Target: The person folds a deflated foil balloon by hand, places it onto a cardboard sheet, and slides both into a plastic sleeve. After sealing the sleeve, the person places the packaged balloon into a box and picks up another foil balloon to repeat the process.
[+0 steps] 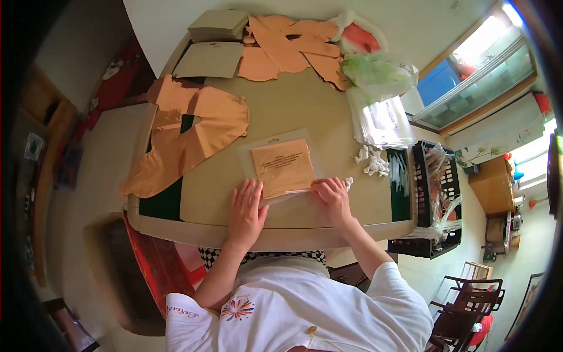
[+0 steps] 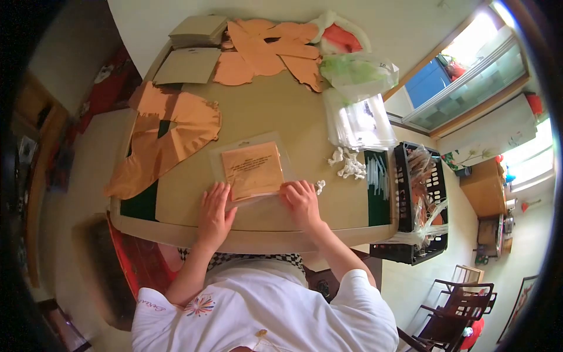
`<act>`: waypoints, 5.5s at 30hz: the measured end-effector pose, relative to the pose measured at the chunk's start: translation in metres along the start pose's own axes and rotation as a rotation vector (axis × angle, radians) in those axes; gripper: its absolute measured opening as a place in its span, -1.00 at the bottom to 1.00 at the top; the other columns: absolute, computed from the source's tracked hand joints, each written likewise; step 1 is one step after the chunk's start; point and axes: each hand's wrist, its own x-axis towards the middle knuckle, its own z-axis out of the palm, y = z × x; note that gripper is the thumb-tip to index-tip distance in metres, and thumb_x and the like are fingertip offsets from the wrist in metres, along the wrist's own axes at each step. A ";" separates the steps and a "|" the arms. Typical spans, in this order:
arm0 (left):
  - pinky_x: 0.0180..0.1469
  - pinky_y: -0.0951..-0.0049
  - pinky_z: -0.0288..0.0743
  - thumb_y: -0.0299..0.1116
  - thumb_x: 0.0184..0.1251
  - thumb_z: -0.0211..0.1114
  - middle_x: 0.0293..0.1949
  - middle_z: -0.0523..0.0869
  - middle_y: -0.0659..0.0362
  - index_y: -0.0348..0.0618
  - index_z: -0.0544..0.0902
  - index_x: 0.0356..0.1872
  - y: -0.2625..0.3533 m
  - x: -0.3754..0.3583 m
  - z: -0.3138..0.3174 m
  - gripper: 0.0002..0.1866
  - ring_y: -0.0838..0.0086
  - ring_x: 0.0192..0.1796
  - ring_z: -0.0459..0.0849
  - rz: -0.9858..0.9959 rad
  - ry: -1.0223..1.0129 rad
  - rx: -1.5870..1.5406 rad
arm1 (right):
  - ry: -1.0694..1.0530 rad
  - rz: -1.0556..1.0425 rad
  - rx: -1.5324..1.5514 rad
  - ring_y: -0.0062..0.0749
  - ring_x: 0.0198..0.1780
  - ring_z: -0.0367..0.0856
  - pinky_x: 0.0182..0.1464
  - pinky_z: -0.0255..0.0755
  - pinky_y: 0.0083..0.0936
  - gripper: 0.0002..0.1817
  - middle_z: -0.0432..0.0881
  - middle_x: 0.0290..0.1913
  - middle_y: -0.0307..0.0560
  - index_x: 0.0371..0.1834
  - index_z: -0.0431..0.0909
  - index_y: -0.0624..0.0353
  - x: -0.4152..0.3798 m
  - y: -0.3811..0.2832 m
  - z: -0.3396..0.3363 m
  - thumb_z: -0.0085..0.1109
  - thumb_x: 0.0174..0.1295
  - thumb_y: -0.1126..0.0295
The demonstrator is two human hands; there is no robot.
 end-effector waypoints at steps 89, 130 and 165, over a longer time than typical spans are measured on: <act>0.39 0.00 0.17 -0.44 0.15 0.24 0.29 0.40 -0.11 -0.37 0.35 0.26 -0.038 0.010 -0.010 -0.40 0.02 0.37 0.32 0.071 -0.013 -0.001 | -0.227 -0.004 0.094 -0.34 -0.30 0.47 -0.19 0.28 -0.40 -0.57 0.43 -0.41 -0.21 0.14 0.57 -0.01 -0.011 -0.081 0.044 0.19 0.14 0.43; 0.34 0.12 0.28 -0.41 0.21 0.23 0.26 0.44 -0.12 -0.34 0.48 0.14 -0.034 0.005 0.001 -0.54 0.06 0.32 0.38 0.082 0.073 0.056 | -0.053 0.069 -0.085 -0.17 0.33 0.34 0.35 0.14 -0.11 -0.55 0.46 0.25 -0.06 0.10 0.59 -0.02 -0.019 -0.024 0.024 0.11 0.08 0.53; 0.18 0.19 0.33 -0.40 0.09 0.41 0.03 0.59 0.14 -0.09 0.66 -0.10 0.023 0.021 -0.012 -0.70 0.22 0.17 0.47 0.152 0.059 -0.014 | -0.044 0.966 0.650 -0.51 -0.49 0.61 -0.44 0.47 -0.55 -0.86 0.67 -0.47 -0.09 -0.31 0.51 0.26 -0.008 -0.017 0.006 0.25 0.25 0.44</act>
